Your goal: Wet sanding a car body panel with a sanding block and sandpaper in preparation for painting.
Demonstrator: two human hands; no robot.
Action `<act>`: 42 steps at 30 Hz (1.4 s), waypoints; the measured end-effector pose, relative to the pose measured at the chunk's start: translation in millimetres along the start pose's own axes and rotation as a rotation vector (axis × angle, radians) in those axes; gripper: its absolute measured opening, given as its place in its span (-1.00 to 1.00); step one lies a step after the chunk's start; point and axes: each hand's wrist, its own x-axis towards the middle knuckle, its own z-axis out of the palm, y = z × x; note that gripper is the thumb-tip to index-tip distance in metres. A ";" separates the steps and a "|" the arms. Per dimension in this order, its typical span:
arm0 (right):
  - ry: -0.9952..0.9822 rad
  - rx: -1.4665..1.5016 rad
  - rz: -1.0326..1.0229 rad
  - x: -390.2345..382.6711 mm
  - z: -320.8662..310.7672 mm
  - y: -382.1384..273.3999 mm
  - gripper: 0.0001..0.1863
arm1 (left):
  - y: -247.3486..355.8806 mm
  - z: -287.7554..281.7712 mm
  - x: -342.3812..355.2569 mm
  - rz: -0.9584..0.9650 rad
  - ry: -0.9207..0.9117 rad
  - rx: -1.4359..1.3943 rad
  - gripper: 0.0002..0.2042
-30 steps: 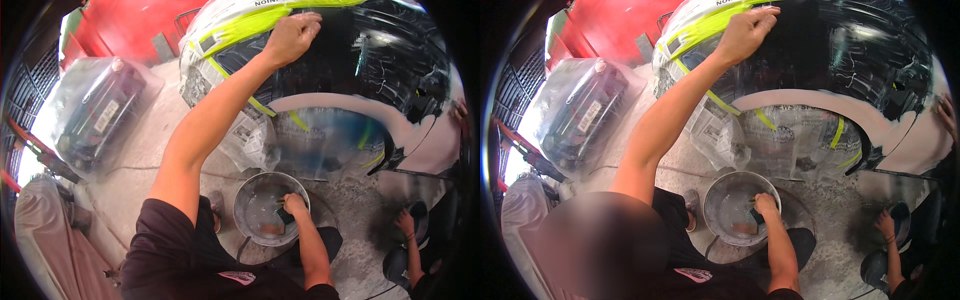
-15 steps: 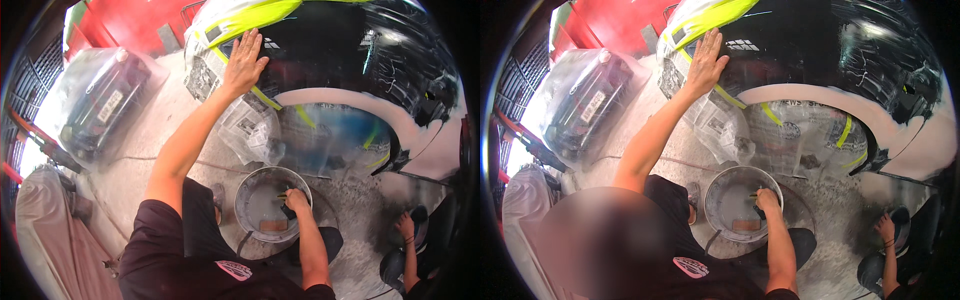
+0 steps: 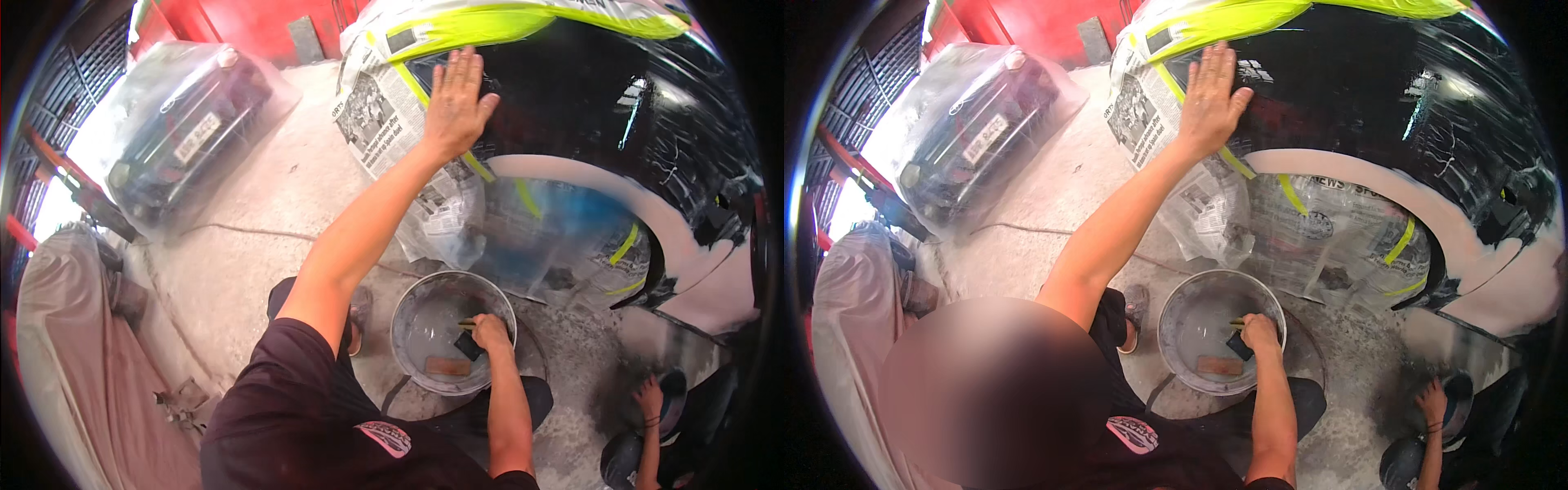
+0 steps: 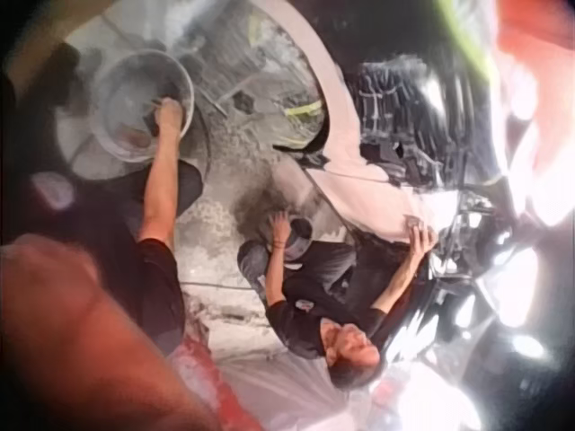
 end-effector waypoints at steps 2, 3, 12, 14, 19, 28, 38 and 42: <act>-0.017 0.020 0.042 1.4 -1.1 0.5 -0.72 | -16.1 -1.2 -11.8 -0.190 0.068 0.025 -0.30; -0.018 0.019 0.040 2.1 -1.8 1.4 -0.72 | -22.6 -1.1 -18.6 -0.231 0.082 -0.009 -0.29; -0.018 -0.014 -0.056 6.5 -0.3 -0.6 -0.72 | -6.6 17.8 -4.2 -0.521 0.111 0.023 -0.20; -0.046 -0.055 -0.004 10.6 7.7 7.4 -0.71 | 36.5 21.8 16.8 -0.415 0.107 -0.020 -0.19; -0.057 -0.027 -0.005 12.4 7.1 4.3 -0.70 | 80.2 16.2 44.4 -0.155 0.201 -0.016 -0.28; -0.054 -0.028 0.001 14.8 9.8 7.7 -0.65 | -26.0 -19.0 -4.6 -0.195 0.124 0.071 -0.36; -0.055 -0.006 -0.021 12.1 4.6 3.7 -0.67 | -34.9 -2.4 -33.6 -0.406 0.056 0.055 -0.22; -0.001 -0.008 -0.019 16.2 13.9 7.5 -0.68 | 6.7 18.5 -37.2 -0.346 0.126 -0.009 -0.17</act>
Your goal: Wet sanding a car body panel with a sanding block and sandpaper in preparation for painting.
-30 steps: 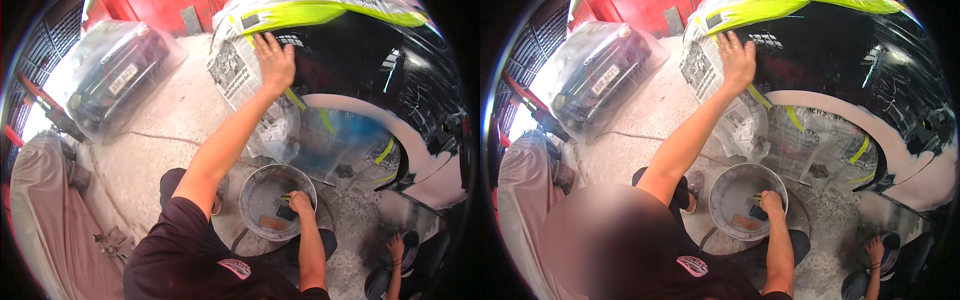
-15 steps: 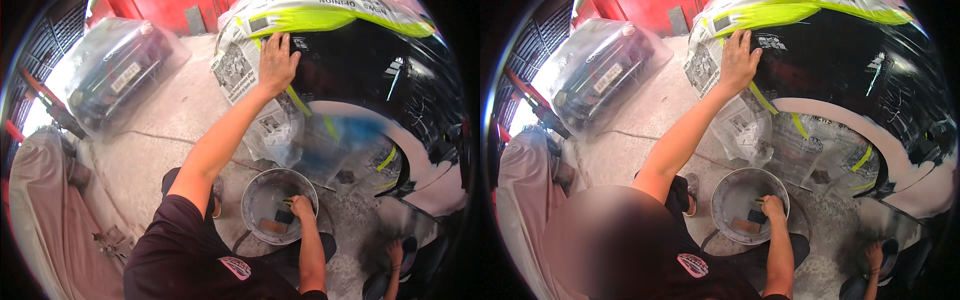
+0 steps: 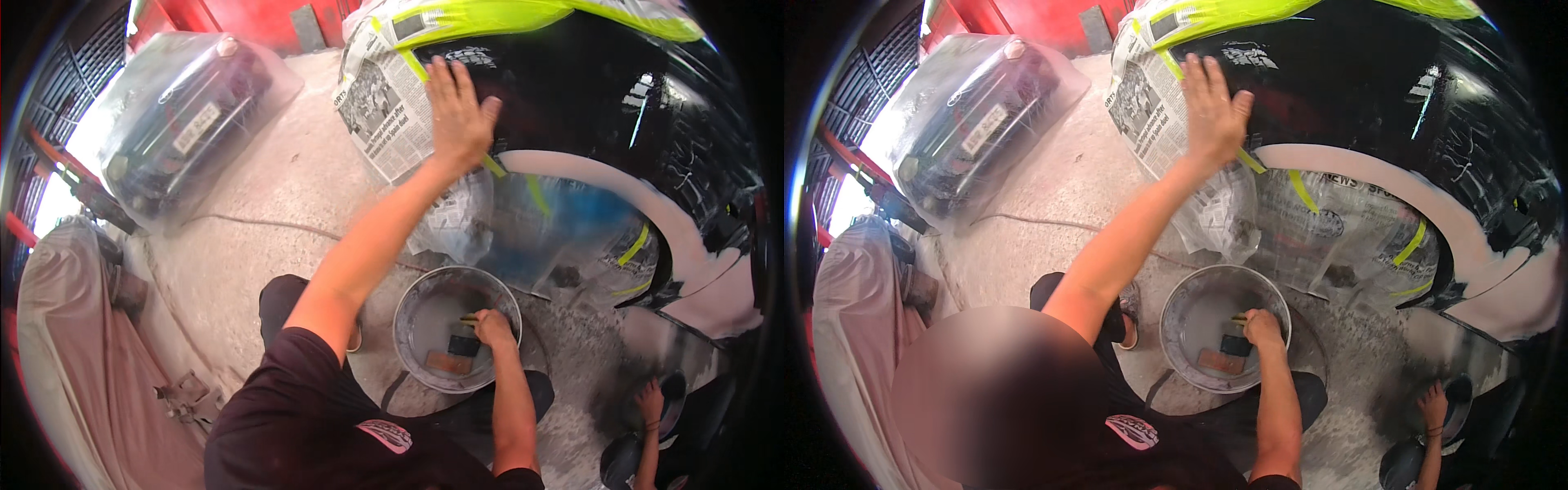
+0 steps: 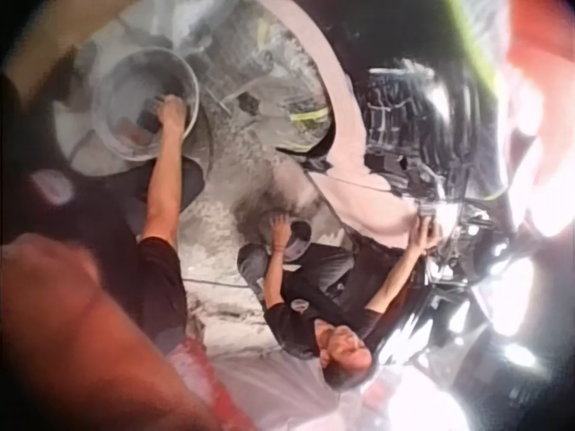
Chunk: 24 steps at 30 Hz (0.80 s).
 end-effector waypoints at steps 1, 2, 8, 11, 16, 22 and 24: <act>0.011 0.020 -0.019 1.0 2.3 3.0 -0.68 | 20.4 1.7 -8.7 0.047 -0.018 0.022 -0.14; 0.023 0.037 -0.039 1.0 3.6 4.8 -0.68 | 37.6 1.3 -17.1 0.091 -0.032 0.044 -0.11; -0.028 -0.016 -0.020 -7.4 1.5 4.0 -0.69 | 58.1 -1.6 -31.7 0.333 -0.238 -0.093 -0.06; -0.011 -0.006 -0.011 2.7 11.6 7.8 -0.70 | 7.9 1.9 3.8 0.126 -0.009 -0.037 -0.14; -0.051 -0.013 0.008 -1.7 1.0 -0.1 -0.70 | 23.6 15.6 13.3 0.091 0.101 0.044 -0.16; -0.051 -0.051 0.024 -4.6 0.7 -6.0 -0.72 | 113.8 14.1 -36.8 0.588 -0.100 -0.237 -0.27; -0.020 -0.029 0.037 -7.8 4.3 -0.9 -0.73 | 110.8 0.1 -82.3 0.636 -0.210 -0.362 -0.36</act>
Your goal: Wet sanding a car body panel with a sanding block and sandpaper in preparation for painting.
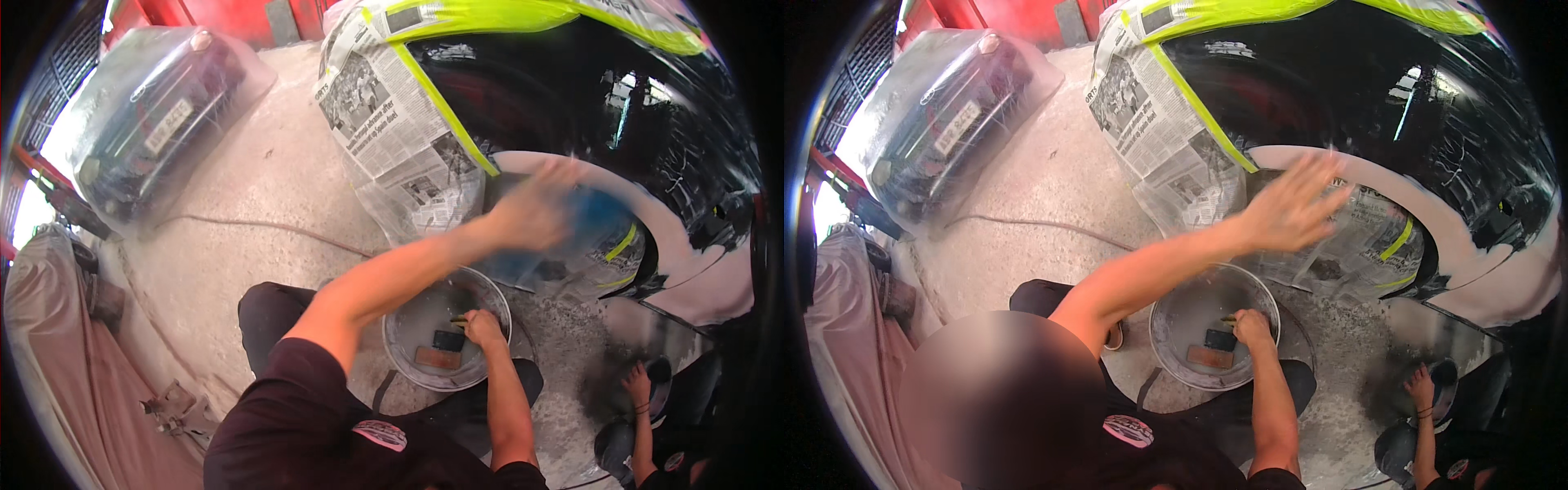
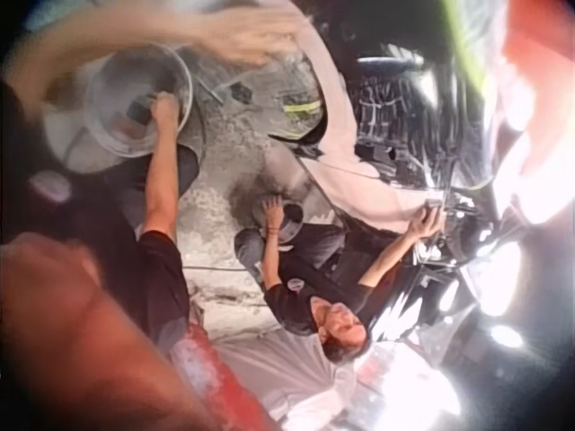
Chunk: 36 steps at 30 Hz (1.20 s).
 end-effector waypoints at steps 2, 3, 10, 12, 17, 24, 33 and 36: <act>-0.038 -0.086 -0.005 9.2 5.8 4.6 -0.74 | 35.5 -6.8 -79.1 -0.064 -0.117 -0.172 -0.59; -0.022 -0.080 0.011 7.1 2.2 6.4 -0.74 | 52.8 14.6 -141.8 -0.120 -0.209 -0.196 -0.79; 0.094 -0.053 0.071 3.7 18.7 31.8 -0.77 | 104.8 105.7 -398.4 -0.903 -1.626 -0.523 -0.65; 0.111 -0.018 -0.042 13.6 0.4 -0.3 -0.77 | 95.2 122.1 -487.7 -0.953 -1.693 -0.422 -0.65; 0.058 0.022 0.047 -1.8 6.1 18.6 -0.75 | 119.0 121.9 -424.8 -1.681 -1.660 -0.961 -0.73; -0.039 0.003 0.085 5.4 3.4 16.6 -0.71 | -20.1 -50.4 -68.5 -1.267 -0.994 -1.066 -0.73; -0.027 0.016 0.037 -0.2 -18.4 -11.8 -0.71 | -153.6 -138.9 134.6 -0.139 -0.101 -0.041 -0.70; 0.003 0.025 0.050 -7.3 -15.5 -0.4 -0.73 | -151.6 -123.6 91.1 -0.014 -0.097 0.059 -0.65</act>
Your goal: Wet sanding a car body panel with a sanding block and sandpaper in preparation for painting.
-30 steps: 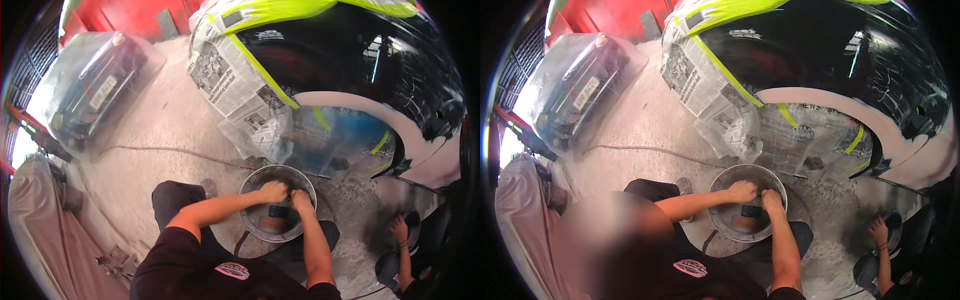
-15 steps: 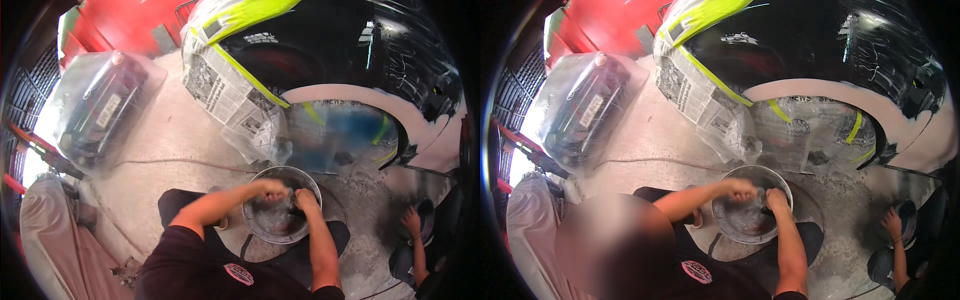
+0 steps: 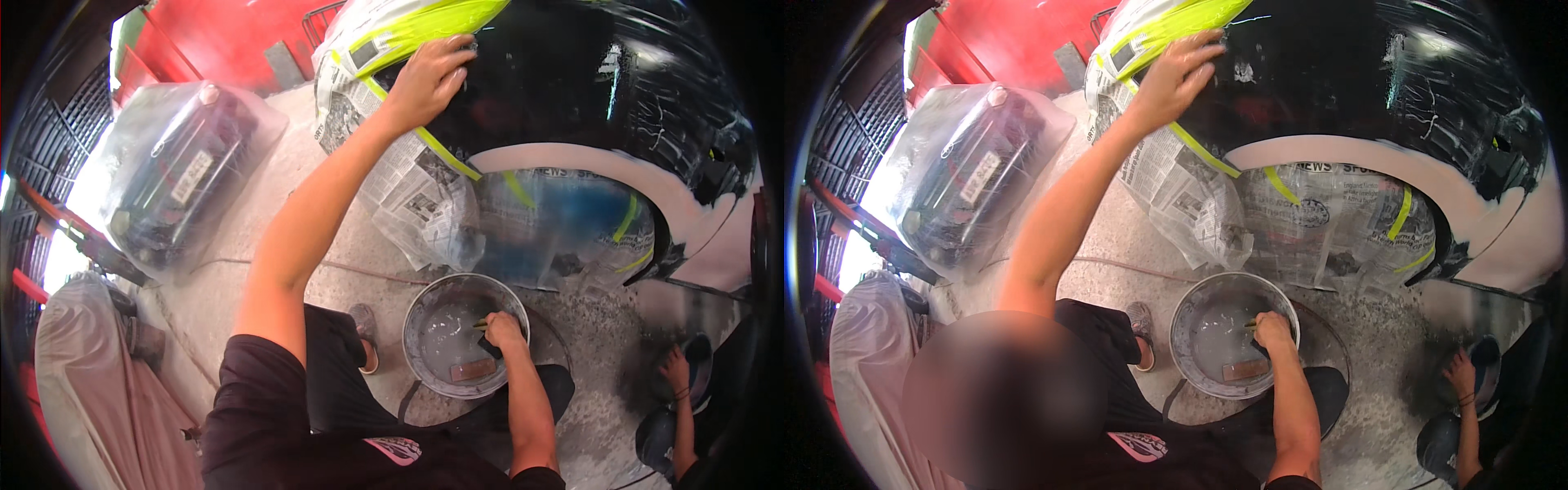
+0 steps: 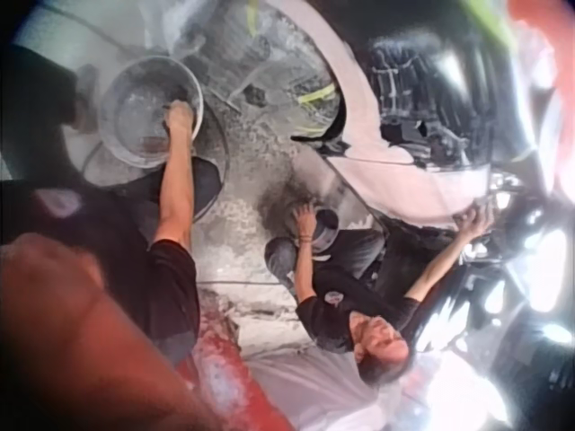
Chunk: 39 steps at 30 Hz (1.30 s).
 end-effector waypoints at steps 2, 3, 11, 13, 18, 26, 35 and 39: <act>0.010 0.005 -0.034 3.4 5.6 0.3 -0.75 | -4.0 -2.1 -38.6 -0.060 -0.077 -0.008 -0.55; 0.027 -0.002 -0.042 4.7 6.2 -0.4 -0.76 | -7.2 -1.9 -57.6 -0.189 -0.038 0.059 -0.52; 0.025 -0.004 -0.082 9.3 4.3 -2.6 -0.78 | -7.2 21.3 -93.7 -0.601 0.100 0.189 -0.26; 0.023 -0.009 -0.097 7.0 4.4 -6.5 -0.79 | 18.5 54.7 -94.7 -0.570 0.151 0.256 -0.22; 0.057 0.010 -0.122 1.5 5.9 1.8 -0.80 | 57.2 61.9 -89.8 -0.603 0.029 0.198 -0.21; 0.004 0.020 -0.092 11.9 6.3 0.3 -0.73 | 38.2 70.8 -83.2 -0.663 0.197 0.209 -0.14; 0.065 0.018 -0.158 13.3 19.9 6.8 -0.79 | 159.6 124.8 -135.4 -0.564 0.001 0.134 -0.10; 0.085 0.011 -0.164 12.6 22.3 6.7 -0.79 | 166.1 120.9 -161.0 -0.495 -0.098 0.071 -0.12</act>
